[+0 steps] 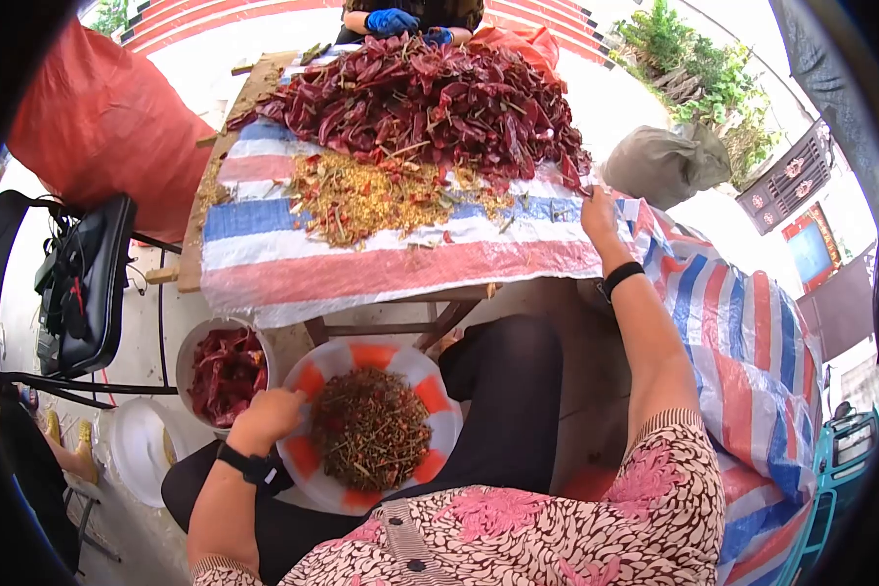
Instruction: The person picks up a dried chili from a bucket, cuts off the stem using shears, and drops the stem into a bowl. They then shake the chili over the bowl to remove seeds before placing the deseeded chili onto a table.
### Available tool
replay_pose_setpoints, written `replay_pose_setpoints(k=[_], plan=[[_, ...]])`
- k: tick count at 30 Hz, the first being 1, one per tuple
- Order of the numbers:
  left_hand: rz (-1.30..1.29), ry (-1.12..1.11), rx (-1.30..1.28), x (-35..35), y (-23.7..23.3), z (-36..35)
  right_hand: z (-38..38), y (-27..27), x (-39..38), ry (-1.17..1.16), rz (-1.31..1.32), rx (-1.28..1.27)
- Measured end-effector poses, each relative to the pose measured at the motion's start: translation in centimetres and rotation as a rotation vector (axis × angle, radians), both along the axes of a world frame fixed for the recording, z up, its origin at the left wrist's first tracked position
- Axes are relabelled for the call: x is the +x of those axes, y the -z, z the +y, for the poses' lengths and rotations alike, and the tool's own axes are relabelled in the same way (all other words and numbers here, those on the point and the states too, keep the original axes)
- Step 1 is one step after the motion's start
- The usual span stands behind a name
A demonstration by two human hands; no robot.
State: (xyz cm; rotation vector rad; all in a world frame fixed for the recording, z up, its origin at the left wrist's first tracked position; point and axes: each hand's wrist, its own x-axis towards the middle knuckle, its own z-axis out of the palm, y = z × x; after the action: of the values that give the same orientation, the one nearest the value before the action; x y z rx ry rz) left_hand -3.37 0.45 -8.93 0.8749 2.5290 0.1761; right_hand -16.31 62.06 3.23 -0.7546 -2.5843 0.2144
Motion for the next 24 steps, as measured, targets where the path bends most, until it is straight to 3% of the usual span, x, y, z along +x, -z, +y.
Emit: replay_pose_setpoints(k=[4, 9, 11, 13, 17, 20, 21, 22, 24], plan=[[0.016, 0.046, 0.022, -0.2, -0.6, 1.5, 9.7, 4.1, -5.1, 0.055, 0.120, 0.136], [0.045, 0.089, 0.056, -0.9, -0.9, 2.4, 12.6, 5.1, -7.7, 0.017, 0.050, -0.205], [0.045, 0.064, 0.062, -0.9, -0.7, 2.3, 12.4, 5.8, -9.0, 0.000, 0.060, -0.184], [0.043, 0.029, 0.045, -0.9, -0.7, 2.7, 10.9, 5.6, -9.0, -0.016, 0.041, 0.030], [0.070, 0.036, 0.066, -0.9, -0.4, 2.5, 8.2, 4.1, -8.6, 0.051, 0.000, -0.042], [0.079, 0.032, 0.067, -0.7, 0.0, 2.1, 8.5, 4.1, -8.4, 0.000, -0.035, -0.219], [0.086, 0.035, 0.048, -0.6, -0.1, 2.1, 4.9, 2.2, -6.8, -0.045, -0.039, -0.359], [0.095, 0.037, 0.031, -0.6, -0.2, 2.2, 5.4, 3.6, -6.8, -0.284, 0.106, 0.034], [0.065, 0.037, 0.030, -0.6, -0.5, 2.4, 4.6, 3.6, -6.4, -0.191, 0.057, -0.157]])
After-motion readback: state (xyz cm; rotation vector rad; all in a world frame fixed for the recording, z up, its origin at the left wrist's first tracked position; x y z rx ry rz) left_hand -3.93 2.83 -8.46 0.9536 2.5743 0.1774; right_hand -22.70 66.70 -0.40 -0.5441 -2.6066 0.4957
